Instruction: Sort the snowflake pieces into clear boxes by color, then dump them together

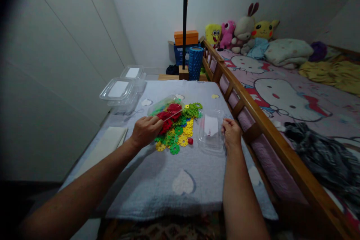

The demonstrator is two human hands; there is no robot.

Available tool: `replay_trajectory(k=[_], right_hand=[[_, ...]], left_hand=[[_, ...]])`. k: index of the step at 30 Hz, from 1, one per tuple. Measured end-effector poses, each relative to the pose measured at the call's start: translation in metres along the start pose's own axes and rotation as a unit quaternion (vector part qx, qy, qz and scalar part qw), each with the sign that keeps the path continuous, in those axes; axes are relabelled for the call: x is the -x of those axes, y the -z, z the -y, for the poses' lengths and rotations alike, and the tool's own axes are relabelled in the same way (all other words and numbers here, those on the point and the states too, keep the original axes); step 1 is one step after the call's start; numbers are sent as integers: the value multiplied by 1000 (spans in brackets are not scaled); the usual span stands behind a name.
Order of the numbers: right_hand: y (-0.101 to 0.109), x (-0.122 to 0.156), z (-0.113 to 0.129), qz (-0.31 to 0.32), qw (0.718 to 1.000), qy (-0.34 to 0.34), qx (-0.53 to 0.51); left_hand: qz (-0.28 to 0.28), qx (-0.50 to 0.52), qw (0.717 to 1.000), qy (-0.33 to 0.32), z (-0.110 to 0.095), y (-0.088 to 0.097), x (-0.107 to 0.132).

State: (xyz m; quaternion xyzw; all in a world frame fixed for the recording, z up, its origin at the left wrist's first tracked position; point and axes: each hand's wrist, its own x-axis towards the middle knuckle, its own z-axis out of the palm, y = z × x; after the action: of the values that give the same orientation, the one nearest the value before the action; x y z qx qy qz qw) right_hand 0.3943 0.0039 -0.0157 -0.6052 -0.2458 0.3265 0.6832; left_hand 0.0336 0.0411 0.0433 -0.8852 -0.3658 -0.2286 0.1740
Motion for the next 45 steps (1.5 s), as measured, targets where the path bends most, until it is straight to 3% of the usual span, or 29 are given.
replay_trajectory(k=[8, 13, 15, 17, 23, 27, 29, 37, 45], right_hand=[[-8, 7, 3, 20, 998, -21, -64], [-18, 15, 8, 40, 995, -33, -85], [-25, 21, 13, 51, 993, -43, -96], [-35, 28, 21, 67, 991, -51, -107], [-71, 51, 39, 128, 985, -37, -113], [-97, 65, 40, 158, 982, -41, -98], [-108, 72, 37, 147, 984, -43, -89], [-123, 86, 25, 113, 994, -2, -12], [-127, 85, 17, 129, 992, 9, -6]], left_hand=[[-114, 54, 981, 145, 11, 6, -3], [-216, 199, 921, 254, 6, 28, -6], [-240, 290, 870, 320, -3, 36, -6], [-242, 398, 799, 381, -15, 39, -4], [-147, 641, 584, 476, -56, 19, 9], [-100, 692, 499, 512, -67, 6, 17], [-85, 702, 485, 514, -67, 3, 21], [-78, 720, 486, 490, -67, -2, 28], [-10, 719, 516, 466, -67, 1, 29]])
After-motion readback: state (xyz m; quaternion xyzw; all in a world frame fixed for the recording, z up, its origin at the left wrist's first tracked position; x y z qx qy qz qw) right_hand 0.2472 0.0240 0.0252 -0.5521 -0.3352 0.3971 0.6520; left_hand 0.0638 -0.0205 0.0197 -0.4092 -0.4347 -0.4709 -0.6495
